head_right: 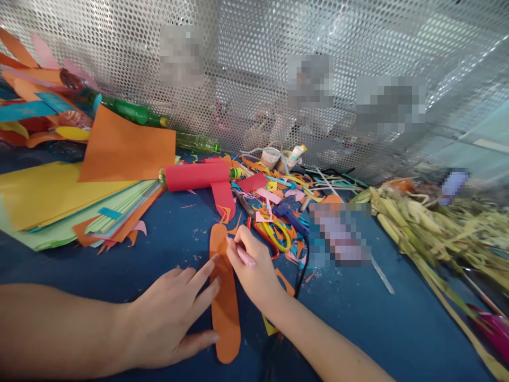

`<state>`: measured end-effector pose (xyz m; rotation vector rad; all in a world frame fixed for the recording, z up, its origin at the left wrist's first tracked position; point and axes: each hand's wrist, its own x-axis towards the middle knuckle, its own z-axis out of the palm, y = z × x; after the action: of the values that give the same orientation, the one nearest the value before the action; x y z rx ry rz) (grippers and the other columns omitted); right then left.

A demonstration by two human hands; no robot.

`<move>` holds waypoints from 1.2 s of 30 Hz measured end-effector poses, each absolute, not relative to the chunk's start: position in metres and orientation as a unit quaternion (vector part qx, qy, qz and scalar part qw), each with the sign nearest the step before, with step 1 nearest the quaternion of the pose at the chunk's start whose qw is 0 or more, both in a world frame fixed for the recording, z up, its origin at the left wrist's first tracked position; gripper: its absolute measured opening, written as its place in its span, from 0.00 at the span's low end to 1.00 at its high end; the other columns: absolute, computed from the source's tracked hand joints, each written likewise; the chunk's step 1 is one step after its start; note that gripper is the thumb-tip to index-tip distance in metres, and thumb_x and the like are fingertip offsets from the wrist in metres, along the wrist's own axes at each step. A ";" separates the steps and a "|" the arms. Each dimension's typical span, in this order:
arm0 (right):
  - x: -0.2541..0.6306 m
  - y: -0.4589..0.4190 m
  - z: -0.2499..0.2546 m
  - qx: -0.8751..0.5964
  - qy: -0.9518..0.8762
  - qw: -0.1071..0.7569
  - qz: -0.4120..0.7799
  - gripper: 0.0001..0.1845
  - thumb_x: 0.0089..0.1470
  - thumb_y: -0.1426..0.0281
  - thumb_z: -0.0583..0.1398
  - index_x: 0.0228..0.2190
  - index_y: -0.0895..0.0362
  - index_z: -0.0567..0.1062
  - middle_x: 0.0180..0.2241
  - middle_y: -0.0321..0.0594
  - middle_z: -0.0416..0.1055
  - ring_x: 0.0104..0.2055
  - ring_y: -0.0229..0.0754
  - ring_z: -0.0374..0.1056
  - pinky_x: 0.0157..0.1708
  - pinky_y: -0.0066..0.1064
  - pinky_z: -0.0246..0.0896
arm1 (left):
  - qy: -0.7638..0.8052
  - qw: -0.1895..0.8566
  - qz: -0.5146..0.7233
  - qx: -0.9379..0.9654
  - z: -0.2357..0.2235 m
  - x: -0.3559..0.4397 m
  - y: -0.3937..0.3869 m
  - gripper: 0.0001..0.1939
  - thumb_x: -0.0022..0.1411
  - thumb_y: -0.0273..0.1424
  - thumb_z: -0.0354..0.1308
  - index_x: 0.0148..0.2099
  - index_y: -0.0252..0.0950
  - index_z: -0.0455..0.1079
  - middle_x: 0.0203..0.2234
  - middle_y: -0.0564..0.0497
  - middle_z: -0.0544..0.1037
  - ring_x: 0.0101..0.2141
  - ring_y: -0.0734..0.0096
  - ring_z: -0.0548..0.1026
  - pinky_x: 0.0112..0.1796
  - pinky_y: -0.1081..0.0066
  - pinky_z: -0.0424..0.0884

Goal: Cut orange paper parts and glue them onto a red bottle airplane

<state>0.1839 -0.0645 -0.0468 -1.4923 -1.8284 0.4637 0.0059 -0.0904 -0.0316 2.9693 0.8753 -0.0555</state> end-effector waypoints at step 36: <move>0.189 -0.061 -0.041 -0.546 -0.600 0.535 0.236 0.06 0.56 0.69 0.54 0.28 0.54 0.61 0.23 0.31 0.57 0.25 0.35 0.56 0.28 0.28 0.54 | 0.277 0.140 0.120 0.943 -0.030 0.001 -0.074 0.23 0.62 0.41 0.44 0.53 0.31 0.58 0.50 0.36 0.63 0.42 0.56 0.70 0.41 0.58 0.69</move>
<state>0.1887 -0.0612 -0.0409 -1.3010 -1.4306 0.5620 0.0008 -0.0741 -0.0298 2.7251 0.7995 0.3476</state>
